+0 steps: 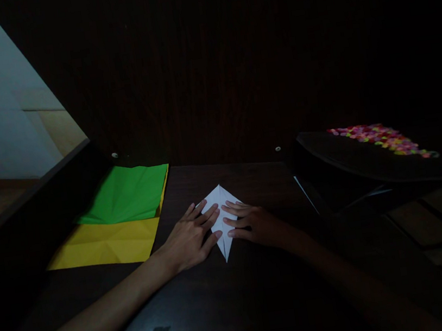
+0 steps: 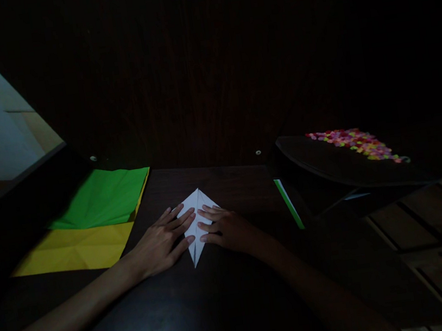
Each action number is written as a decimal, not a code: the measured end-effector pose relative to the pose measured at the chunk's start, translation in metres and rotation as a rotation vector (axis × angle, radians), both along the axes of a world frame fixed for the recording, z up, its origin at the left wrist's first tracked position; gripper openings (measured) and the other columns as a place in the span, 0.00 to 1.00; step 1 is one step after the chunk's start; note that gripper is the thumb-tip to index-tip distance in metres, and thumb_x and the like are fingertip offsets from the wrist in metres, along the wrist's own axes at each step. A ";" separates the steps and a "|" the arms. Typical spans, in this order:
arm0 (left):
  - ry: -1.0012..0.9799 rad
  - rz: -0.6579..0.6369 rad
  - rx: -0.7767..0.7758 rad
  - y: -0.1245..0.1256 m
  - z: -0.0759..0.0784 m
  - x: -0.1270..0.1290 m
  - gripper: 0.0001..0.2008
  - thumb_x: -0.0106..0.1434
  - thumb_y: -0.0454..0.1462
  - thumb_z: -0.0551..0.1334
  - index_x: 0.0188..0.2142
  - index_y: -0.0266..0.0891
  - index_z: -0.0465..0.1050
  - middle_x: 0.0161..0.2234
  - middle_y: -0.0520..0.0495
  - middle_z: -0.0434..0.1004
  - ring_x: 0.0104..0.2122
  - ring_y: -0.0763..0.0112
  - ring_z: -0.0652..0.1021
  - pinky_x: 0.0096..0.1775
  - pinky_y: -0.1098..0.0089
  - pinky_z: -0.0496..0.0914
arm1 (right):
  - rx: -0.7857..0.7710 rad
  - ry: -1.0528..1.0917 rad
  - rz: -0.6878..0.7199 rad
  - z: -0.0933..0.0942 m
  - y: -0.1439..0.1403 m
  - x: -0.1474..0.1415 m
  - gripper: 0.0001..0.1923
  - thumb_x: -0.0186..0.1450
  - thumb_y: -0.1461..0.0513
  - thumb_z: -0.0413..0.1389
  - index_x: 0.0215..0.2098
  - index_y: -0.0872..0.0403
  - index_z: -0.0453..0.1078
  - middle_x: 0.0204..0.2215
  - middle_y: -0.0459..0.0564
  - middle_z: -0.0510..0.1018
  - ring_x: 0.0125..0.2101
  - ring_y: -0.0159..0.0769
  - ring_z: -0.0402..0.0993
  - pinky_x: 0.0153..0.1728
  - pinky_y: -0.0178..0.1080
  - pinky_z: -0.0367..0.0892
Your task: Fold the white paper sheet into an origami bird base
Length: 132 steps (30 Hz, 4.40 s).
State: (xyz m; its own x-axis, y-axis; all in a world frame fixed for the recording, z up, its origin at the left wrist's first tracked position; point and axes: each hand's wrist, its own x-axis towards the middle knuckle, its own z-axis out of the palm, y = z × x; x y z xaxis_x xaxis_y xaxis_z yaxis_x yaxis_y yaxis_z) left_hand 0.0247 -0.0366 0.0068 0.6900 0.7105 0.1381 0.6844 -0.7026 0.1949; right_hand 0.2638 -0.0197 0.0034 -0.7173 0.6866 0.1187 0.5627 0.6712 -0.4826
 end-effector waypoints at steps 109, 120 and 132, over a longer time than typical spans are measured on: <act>-0.004 -0.091 -0.083 -0.001 0.000 -0.007 0.39 0.67 0.55 0.51 0.70 0.45 0.36 0.70 0.44 0.40 0.68 0.47 0.44 0.62 0.44 0.44 | 0.044 0.031 -0.102 -0.002 -0.006 -0.010 0.36 0.58 0.46 0.62 0.59 0.55 0.67 0.60 0.59 0.67 0.62 0.50 0.60 0.61 0.56 0.58; -0.253 0.093 0.024 0.001 -0.006 -0.004 0.30 0.65 0.54 0.57 0.59 0.37 0.66 0.61 0.38 0.65 0.61 0.49 0.63 0.59 0.47 0.59 | 0.397 -0.130 -0.449 0.001 -0.013 -0.010 0.16 0.64 0.48 0.56 0.35 0.51 0.75 0.41 0.53 0.80 0.39 0.43 0.75 0.38 0.42 0.71; -0.455 0.142 -0.158 0.009 0.000 -0.005 0.14 0.60 0.42 0.66 0.45 0.42 0.77 0.43 0.45 0.80 0.45 0.58 0.75 0.49 0.55 0.68 | 0.431 0.105 -0.299 0.014 -0.014 -0.010 0.22 0.64 0.54 0.57 0.53 0.53 0.69 0.52 0.58 0.73 0.52 0.52 0.67 0.51 0.55 0.65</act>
